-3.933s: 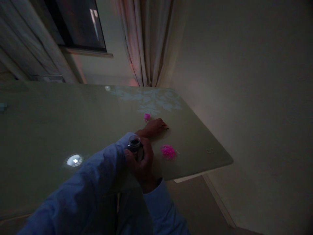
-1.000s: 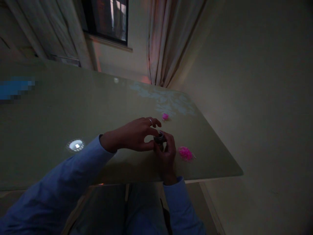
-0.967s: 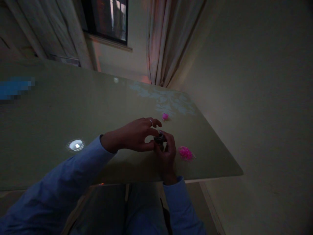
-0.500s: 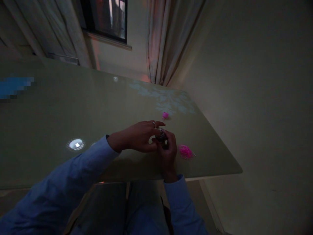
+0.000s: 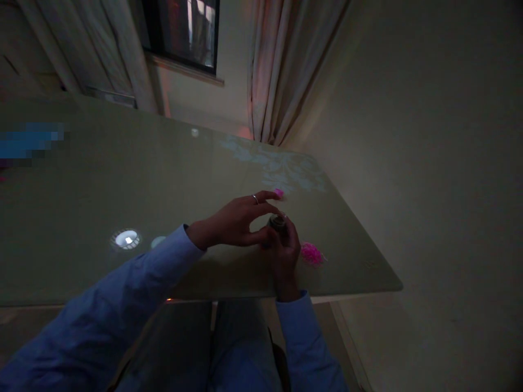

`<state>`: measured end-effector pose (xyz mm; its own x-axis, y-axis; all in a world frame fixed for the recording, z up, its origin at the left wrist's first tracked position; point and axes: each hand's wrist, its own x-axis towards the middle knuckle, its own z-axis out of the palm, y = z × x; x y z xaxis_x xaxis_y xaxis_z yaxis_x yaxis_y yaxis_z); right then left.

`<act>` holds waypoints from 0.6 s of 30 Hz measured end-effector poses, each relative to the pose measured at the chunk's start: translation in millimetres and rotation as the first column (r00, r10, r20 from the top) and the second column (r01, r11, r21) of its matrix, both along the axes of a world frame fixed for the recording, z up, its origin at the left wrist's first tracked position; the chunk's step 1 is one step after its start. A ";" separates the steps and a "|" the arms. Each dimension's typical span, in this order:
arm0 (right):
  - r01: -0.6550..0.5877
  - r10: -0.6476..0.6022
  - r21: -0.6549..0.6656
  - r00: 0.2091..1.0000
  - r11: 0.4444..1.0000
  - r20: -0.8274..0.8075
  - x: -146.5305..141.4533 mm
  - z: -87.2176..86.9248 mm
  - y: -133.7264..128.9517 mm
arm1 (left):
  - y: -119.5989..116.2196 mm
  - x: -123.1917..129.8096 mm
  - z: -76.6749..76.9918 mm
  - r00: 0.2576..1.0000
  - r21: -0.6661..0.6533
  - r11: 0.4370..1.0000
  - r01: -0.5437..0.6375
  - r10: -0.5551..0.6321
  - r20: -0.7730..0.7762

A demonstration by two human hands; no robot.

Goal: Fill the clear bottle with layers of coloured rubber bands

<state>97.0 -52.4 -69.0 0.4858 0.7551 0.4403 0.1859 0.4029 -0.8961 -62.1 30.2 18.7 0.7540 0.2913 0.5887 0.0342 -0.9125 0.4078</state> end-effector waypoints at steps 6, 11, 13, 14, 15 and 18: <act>0.004 -0.007 -0.051 0.998 0.999 -0.058 1.1 0.3 -1.1 | 4.6 -8.5 -10.4 0.988 -0.235 0.970 0.058 -0.022 0.154; -0.017 0.014 -0.032 0.997 0.999 -0.077 0.6 1.6 -3.2 | -4.7 -11.4 -43.6 0.991 -0.458 0.884 0.090 -0.035 0.128; -0.029 0.026 -0.032 0.995 0.999 -0.095 -0.2 3.6 -4.2 | -8.3 -10.4 -56.6 0.991 -0.508 0.855 0.099 -0.041 0.124; -0.034 0.031 -0.030 0.994 0.999 -0.105 -0.8 4.6 -4.7 | -9.3 -9.3 -61.8 0.990 -0.528 0.843 0.098 -0.029 0.136; -0.041 0.038 -0.026 0.993 0.999 -0.111 -1.3 5.6 -5.2 | -9.8 -8.0 -65.9 0.988 -0.551 0.829 0.092 -0.009 0.152; -0.092 0.091 -0.003 0.990 0.996 -0.108 -2.6 6.7 -6.3 | -8.7 -3.5 -70.9 0.983 -0.615 0.786 0.064 0.058 0.176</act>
<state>94.4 -58.7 -62.2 0.4584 0.8018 0.3834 0.0508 0.4070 -0.9120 -65.6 21.4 -52.3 0.6572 0.6351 0.4058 -0.0953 -0.4641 0.8807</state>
